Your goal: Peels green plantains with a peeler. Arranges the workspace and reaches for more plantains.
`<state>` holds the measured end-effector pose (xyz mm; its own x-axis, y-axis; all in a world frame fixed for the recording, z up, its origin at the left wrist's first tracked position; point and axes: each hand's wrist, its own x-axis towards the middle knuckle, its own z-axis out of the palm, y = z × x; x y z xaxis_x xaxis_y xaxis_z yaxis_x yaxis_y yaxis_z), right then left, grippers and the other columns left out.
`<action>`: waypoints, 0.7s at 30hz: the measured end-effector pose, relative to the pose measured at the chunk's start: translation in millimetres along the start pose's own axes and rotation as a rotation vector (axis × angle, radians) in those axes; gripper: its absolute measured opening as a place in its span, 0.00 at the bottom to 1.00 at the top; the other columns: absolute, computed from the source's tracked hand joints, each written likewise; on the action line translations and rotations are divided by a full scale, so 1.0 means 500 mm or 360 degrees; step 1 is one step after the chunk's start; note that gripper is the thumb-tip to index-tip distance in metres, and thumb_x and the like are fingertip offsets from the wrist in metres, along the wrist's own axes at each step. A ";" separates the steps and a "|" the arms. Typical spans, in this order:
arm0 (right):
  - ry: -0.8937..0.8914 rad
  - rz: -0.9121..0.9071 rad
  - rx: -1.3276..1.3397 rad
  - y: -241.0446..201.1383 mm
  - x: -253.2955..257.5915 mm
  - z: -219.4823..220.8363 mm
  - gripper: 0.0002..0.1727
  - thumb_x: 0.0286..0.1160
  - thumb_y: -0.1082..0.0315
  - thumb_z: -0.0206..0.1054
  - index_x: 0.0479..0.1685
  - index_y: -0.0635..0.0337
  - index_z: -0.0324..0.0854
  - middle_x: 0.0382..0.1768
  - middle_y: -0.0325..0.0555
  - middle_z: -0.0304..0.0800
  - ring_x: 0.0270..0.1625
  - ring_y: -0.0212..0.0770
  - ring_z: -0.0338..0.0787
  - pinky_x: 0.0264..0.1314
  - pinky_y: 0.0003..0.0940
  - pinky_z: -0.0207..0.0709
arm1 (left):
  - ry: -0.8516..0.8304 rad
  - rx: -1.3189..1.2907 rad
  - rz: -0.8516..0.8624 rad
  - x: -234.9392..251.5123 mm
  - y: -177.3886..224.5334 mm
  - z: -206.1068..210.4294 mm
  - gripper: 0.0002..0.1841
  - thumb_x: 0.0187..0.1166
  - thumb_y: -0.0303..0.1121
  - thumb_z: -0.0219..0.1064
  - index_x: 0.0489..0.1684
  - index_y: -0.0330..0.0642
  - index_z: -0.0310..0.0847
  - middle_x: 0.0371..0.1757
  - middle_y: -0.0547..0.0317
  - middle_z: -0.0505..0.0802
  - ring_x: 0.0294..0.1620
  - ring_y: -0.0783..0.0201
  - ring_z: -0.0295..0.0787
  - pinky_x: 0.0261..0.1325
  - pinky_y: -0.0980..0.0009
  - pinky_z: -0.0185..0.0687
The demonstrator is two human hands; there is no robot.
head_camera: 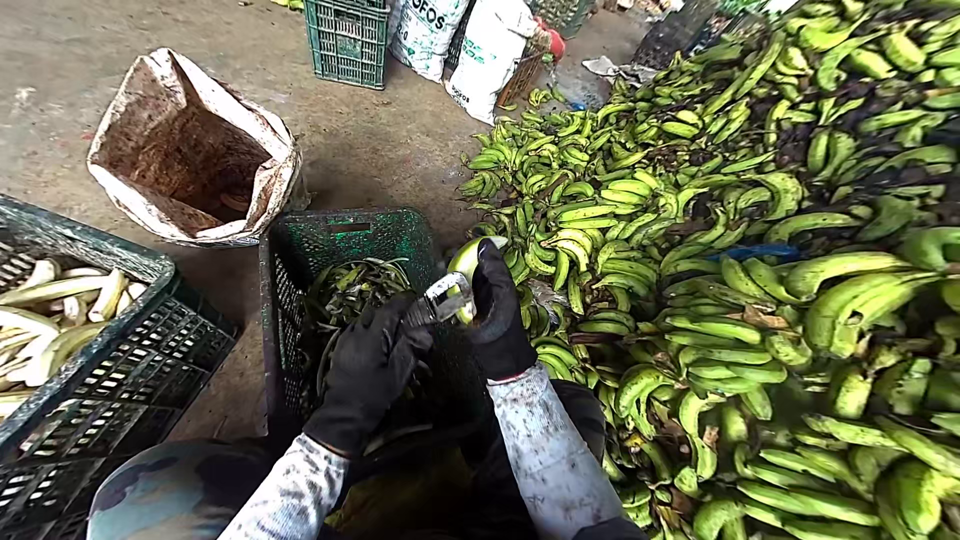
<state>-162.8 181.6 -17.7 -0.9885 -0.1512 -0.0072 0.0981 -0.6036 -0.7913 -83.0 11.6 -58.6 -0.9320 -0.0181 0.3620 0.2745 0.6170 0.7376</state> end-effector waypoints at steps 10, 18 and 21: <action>0.0406 -0.0195 0.0310 0.018 0.037 0.046 0.14 0.94 0.56 0.45 0.66 0.50 0.68 0.49 0.46 0.84 0.48 0.41 0.89 0.49 0.42 0.88 | 0.0206 0.0241 0.0076 -0.010 -0.014 0.019 0.31 0.80 0.59 0.55 0.75 0.51 0.82 0.49 0.41 0.91 0.50 0.41 0.89 0.51 0.42 0.83; -0.0390 0.0130 -0.0366 0.014 -0.009 0.001 0.21 0.93 0.57 0.42 0.72 0.47 0.74 0.39 0.37 0.86 0.30 0.26 0.83 0.29 0.20 0.80 | -0.0136 0.0123 -0.0197 0.036 -0.012 -0.046 0.27 0.85 0.51 0.56 0.80 0.51 0.76 0.64 0.42 0.89 0.62 0.40 0.88 0.59 0.36 0.81; -0.0337 0.0158 -0.0300 0.013 0.012 -0.007 0.19 0.93 0.59 0.42 0.67 0.51 0.77 0.37 0.38 0.87 0.30 0.28 0.86 0.29 0.21 0.82 | -0.0130 -0.0102 -0.0317 0.044 -0.015 -0.099 0.25 0.88 0.50 0.57 0.81 0.54 0.74 0.57 0.49 0.91 0.48 0.52 0.91 0.51 0.44 0.87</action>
<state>-168.6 179.7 -25.0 -0.9270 -0.3743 0.0219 0.1504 -0.4247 -0.8928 -94.0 -32.0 -27.8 -0.9847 -0.0691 0.1598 0.0950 0.5562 0.8256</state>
